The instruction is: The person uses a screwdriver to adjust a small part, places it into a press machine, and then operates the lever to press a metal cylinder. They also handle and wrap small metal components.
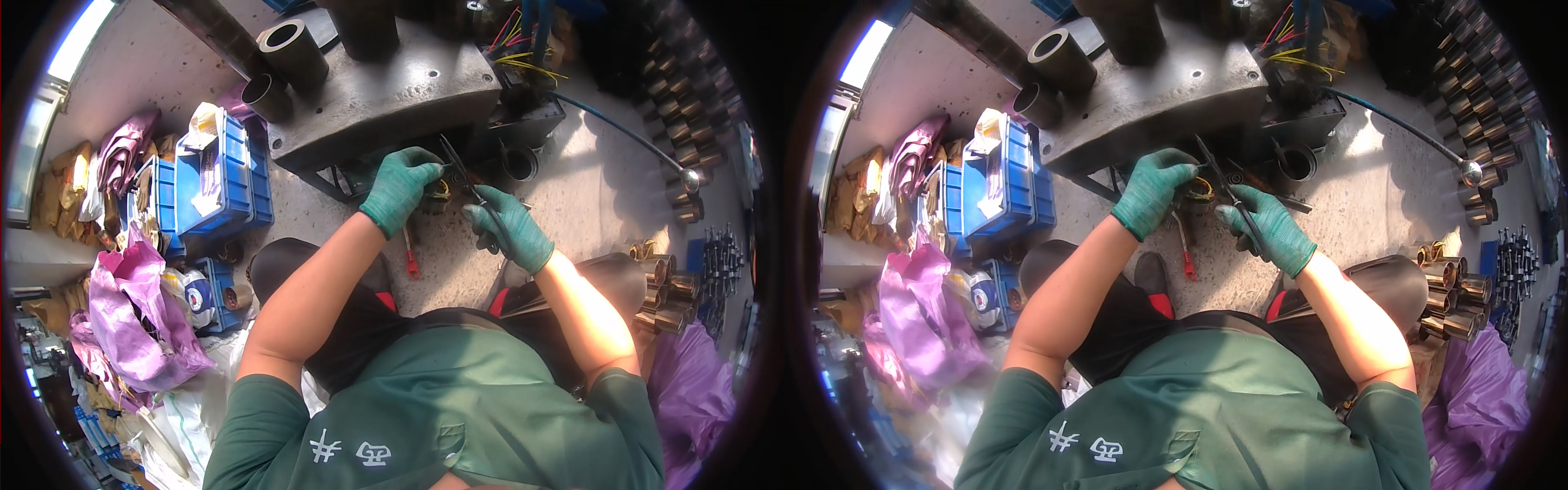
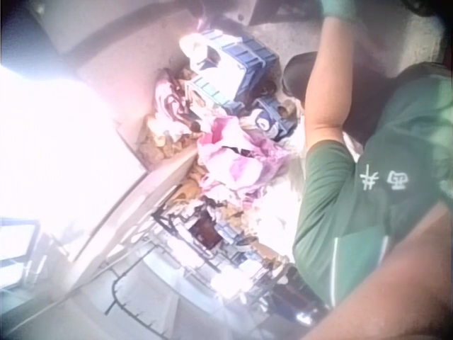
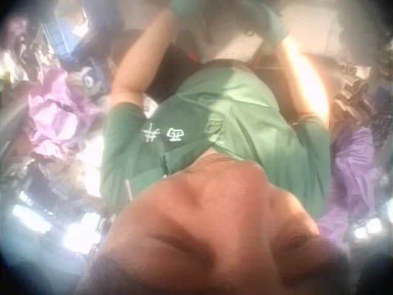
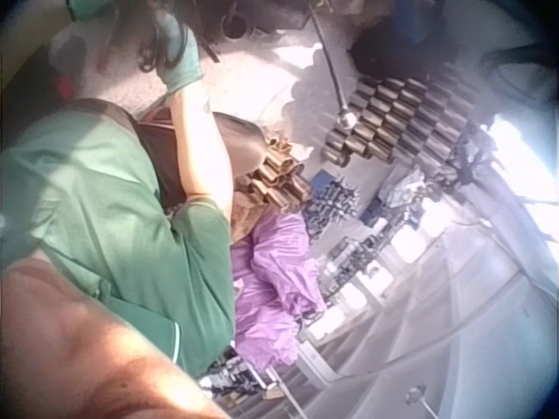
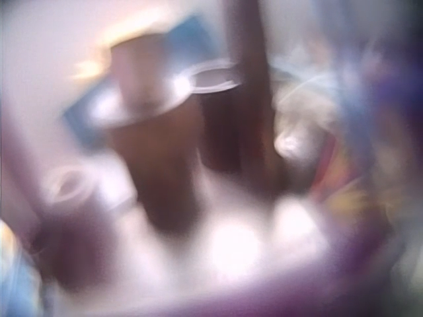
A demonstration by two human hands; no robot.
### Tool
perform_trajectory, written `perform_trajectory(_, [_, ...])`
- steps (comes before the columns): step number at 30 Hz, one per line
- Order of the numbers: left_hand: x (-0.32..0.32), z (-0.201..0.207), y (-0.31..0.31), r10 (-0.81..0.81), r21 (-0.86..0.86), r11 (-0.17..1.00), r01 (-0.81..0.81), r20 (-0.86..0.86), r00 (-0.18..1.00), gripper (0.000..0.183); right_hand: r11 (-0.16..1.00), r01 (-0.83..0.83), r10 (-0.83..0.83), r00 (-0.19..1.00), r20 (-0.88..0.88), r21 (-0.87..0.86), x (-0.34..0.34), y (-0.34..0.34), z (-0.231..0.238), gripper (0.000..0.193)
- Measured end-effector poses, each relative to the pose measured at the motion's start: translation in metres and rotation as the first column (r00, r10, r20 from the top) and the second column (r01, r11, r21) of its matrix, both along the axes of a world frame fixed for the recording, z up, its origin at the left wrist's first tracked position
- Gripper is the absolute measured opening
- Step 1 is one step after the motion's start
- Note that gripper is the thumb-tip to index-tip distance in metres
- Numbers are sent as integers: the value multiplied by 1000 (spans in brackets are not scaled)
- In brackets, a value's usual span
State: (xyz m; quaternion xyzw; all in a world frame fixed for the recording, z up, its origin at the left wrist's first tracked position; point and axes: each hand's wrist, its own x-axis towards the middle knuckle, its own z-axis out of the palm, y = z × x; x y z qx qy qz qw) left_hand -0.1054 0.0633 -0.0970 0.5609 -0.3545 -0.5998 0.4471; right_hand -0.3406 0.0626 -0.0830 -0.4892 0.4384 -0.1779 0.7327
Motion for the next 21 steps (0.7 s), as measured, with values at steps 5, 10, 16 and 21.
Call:
perform_trajectory(5, [-3, -6, 1, 2, -64, 998, -3, -11, 1000, 15, 999, -20, 19, 1000, 8, 41, -4, -3, 7, 54])
perform_trajectory(10, [-7, -16, 1, 35, -155, 987, -37, -17, 999, 12, 971, 26, -55, 992, 117, 240, -6, -3, -19, 54])
perform_trajectory(16, [-11, -18, 1, 98, -110, 990, -93, 42, 994, 11, 901, 59, -132, 981, 142, 429, -3, -1, -20, 54])
perform_trajectory(21, [-7, -27, -4, 90, -117, 991, -68, 202, 975, 12, 913, -6, -73, 981, 179, 409, -8, -1, -35, 50])
